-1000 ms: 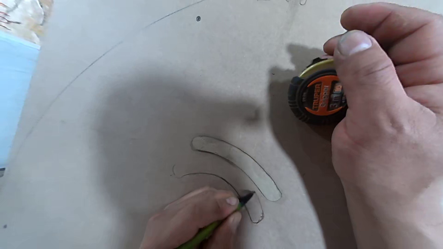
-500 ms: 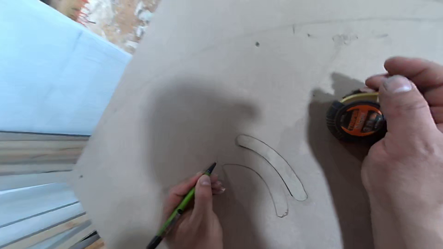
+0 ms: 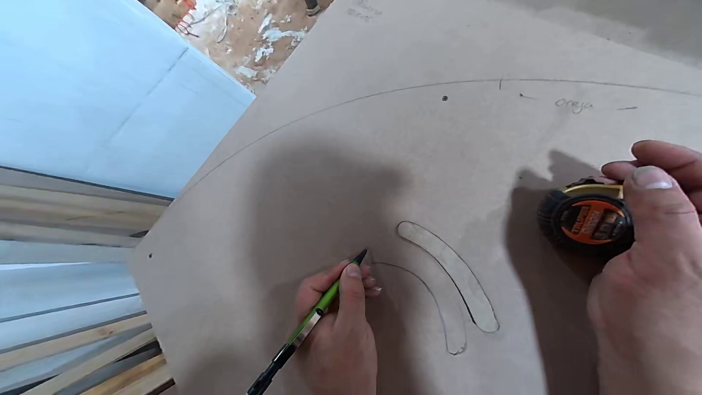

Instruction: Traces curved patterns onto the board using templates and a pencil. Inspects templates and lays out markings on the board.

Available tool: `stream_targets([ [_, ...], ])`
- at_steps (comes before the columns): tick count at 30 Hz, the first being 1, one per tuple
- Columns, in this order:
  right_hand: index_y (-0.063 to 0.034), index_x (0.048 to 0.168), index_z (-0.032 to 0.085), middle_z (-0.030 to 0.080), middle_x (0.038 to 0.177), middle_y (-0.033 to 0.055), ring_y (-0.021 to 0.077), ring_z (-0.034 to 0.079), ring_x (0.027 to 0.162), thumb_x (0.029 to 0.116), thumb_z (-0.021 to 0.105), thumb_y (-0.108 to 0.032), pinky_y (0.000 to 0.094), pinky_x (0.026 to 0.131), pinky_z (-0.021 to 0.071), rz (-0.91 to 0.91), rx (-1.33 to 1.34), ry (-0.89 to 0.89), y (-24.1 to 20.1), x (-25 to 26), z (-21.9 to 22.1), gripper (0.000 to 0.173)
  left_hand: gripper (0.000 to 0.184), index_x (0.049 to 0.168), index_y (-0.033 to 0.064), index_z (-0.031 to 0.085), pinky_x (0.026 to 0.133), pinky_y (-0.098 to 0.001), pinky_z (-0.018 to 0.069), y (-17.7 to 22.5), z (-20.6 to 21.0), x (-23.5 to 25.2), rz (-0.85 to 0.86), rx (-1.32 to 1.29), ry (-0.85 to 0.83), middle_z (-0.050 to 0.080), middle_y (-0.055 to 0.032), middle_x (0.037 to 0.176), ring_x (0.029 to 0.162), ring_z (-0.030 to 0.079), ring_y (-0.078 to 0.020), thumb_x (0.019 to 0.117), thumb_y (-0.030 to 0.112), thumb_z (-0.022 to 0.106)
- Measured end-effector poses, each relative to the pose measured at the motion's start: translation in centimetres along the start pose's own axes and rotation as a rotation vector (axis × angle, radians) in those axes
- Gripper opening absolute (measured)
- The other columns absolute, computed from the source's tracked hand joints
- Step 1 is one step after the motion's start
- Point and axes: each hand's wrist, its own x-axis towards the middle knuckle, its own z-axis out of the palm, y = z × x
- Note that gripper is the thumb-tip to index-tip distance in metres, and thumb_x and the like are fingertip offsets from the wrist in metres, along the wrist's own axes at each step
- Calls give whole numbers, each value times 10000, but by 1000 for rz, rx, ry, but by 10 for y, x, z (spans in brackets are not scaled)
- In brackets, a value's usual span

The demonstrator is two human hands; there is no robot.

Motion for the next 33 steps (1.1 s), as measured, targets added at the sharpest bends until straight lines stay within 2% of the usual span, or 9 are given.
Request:
stream_targets([
  [6,-62,1295,620,685,1138,-11,82,666,1020,1062,552,-231,266,917,559,-7,0,-3,2,0,-1,296,37,938,-35,610,562,-286,644,0,1,-1,-8,9,-2,715,-103,735,615,728,-179,966,-17,596],
  [11,-56,1317,603,680,1185,1,104,667,1072,1070,532,-232,285,955,556,-3,-16,-6,0,-1,-1,312,58,950,-7,666,586,-275,646,-2,-1,-3,67,22,-122,730,-78,772,653,732,-164,947,51,664],
  [21,-55,1305,607,682,1178,-1,101,663,1069,1068,538,-223,287,958,551,-30,8,-11,3,-1,-2,299,41,937,-36,612,566,-281,647,2,1,-1,-4,17,-16,724,-92,744,620,732,-168,969,-23,590],
  [25,-57,1298,616,685,1153,-2,94,666,1039,1066,542,-222,277,928,559,-23,1,-2,2,0,-1,294,32,947,-35,621,568,-278,646,1,1,-2,24,29,-39,726,-91,755,629,732,-169,964,-12,607],
  [29,-49,1326,595,672,1169,6,99,668,1041,1076,511,-231,279,932,561,0,-19,-3,-1,-2,-1,321,68,975,-20,669,589,-269,645,-2,0,-4,83,29,-152,742,-83,805,666,736,-162,953,43,654],
  [33,-49,1320,601,681,1171,7,107,669,1059,1073,522,-223,287,950,558,-18,-12,-11,1,-2,-1,312,44,962,-32,632,568,-279,646,0,0,-3,44,13,-85,733,-89,774,635,733,-170,970,10,619],
])
